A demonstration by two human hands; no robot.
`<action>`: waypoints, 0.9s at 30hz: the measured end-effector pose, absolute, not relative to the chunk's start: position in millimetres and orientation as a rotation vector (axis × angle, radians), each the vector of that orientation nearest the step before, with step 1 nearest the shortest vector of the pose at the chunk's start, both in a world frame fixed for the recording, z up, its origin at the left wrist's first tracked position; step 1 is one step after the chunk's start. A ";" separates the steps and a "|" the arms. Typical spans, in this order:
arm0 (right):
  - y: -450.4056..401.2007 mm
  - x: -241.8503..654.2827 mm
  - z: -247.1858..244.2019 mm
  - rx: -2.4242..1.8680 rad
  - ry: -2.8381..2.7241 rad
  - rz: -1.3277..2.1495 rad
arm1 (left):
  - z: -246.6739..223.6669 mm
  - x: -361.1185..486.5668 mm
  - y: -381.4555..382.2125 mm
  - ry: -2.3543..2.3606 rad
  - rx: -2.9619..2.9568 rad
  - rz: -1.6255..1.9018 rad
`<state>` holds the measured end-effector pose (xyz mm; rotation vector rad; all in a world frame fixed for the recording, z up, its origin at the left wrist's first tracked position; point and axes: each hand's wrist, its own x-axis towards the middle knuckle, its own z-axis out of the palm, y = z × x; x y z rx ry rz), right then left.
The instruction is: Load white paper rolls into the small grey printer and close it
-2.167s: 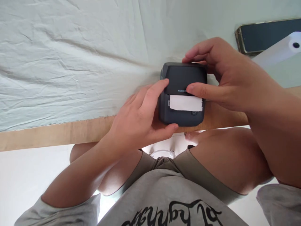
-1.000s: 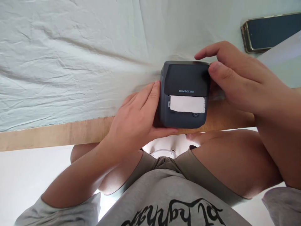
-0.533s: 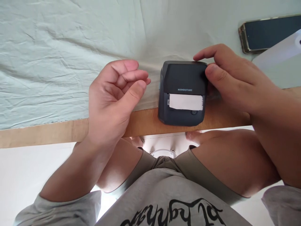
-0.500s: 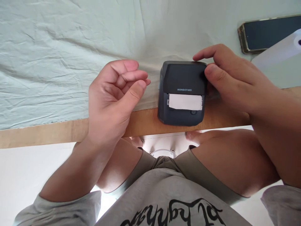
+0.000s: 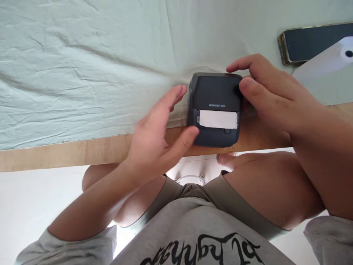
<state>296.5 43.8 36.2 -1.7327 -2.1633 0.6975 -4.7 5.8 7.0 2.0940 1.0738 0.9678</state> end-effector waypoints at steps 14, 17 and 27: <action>40.3 293.7 36.8 -1.773 -2.210 0.705 | 0.7 5.9 -3.0 1.091 2.283 0.672; 41.2 295.1 37.1 -1.777 -2.240 0.719 | -0.6 9.6 -4.5 1.106 2.236 0.719; 44.6 299.6 40.1 -1.662 -2.321 0.776 | 12.0 12.7 -0.5 1.254 2.113 0.565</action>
